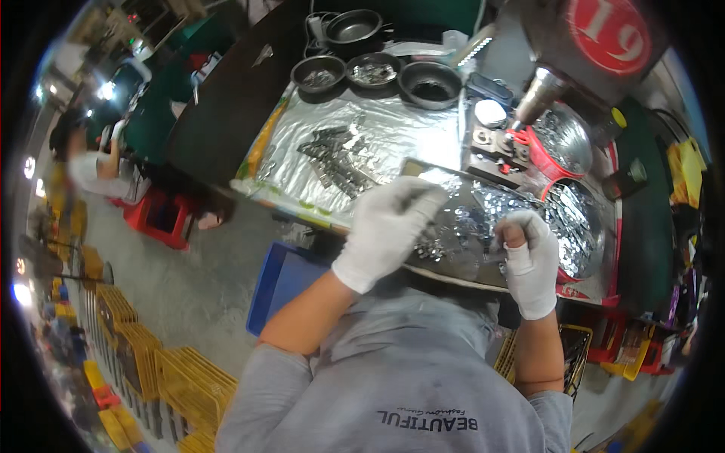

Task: The recorder is assembling small metal parts by hand, inserting pins and components into a larger metal bracket, then using a press machine.

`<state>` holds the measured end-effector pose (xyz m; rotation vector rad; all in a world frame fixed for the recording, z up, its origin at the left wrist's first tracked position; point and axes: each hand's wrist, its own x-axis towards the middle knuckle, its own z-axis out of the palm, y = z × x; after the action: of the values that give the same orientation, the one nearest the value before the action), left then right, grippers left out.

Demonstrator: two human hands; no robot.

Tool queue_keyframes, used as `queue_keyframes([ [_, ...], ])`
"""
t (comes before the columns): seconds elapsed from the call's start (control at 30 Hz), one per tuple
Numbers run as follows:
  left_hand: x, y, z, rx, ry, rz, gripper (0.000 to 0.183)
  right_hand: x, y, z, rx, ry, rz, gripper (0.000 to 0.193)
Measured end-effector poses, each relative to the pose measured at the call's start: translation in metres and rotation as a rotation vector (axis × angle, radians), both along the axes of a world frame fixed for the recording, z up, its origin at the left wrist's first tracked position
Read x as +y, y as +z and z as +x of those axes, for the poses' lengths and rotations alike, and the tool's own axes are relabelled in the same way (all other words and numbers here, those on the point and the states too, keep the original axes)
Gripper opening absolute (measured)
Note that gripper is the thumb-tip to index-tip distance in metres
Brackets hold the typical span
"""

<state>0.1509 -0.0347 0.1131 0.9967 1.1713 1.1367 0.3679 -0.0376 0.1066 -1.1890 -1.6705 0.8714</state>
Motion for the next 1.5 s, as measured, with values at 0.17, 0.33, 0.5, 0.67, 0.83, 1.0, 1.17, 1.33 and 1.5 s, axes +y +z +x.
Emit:
queue_keyframes([
  [0.17, -0.001, -0.009, -0.033, -0.127, 0.058, -0.015, 0.029, -0.004, 0.004, 0.01, 0.142, -0.136, -0.14, 0.035],
  [0.33, -0.034, -0.028, -0.042, -0.131, 0.054, -0.104, 0.029, -0.001, -0.017, -0.033, 0.169, -0.135, -0.061, 0.027],
  [0.5, -0.068, -0.04, -0.033, -0.269, 0.113, -0.08, 0.064, -0.001, -0.026, -0.054, 0.351, -0.051, 0.041, 0.027],
  [0.67, -0.079, -0.042, -0.047, -0.401, 0.116, -0.105, 0.026, -0.009, -0.027, -0.076, 0.265, 0.094, -0.038, 0.042],
  [0.83, -0.079, -0.081, -0.061, -0.362, 0.197, 0.042, 0.021, 0.003, -0.031, -0.069, -0.063, 0.196, -0.21, 0.044],
  [1.0, -0.068, -0.208, -0.126, -0.095, 0.747, -0.255, 0.03, 0.015, -0.029, -0.053, 0.111, -0.014, -0.194, 0.038],
  [1.17, -0.006, -0.456, -0.153, -0.161, 0.918, -0.256, 0.051, 0.021, -0.02, -0.053, 0.222, -0.094, -0.121, 0.033],
  [1.33, 0.004, -0.522, -0.142, 0.126, 0.97, -0.173, 0.054, 0.019, -0.017, -0.039, 0.156, -0.023, -0.105, 0.032],
  [1.5, 0.01, -0.467, -0.144, 0.15, 0.86, -0.224, 0.047, 0.022, -0.015, -0.04, 0.17, -0.122, -0.23, 0.031],
])
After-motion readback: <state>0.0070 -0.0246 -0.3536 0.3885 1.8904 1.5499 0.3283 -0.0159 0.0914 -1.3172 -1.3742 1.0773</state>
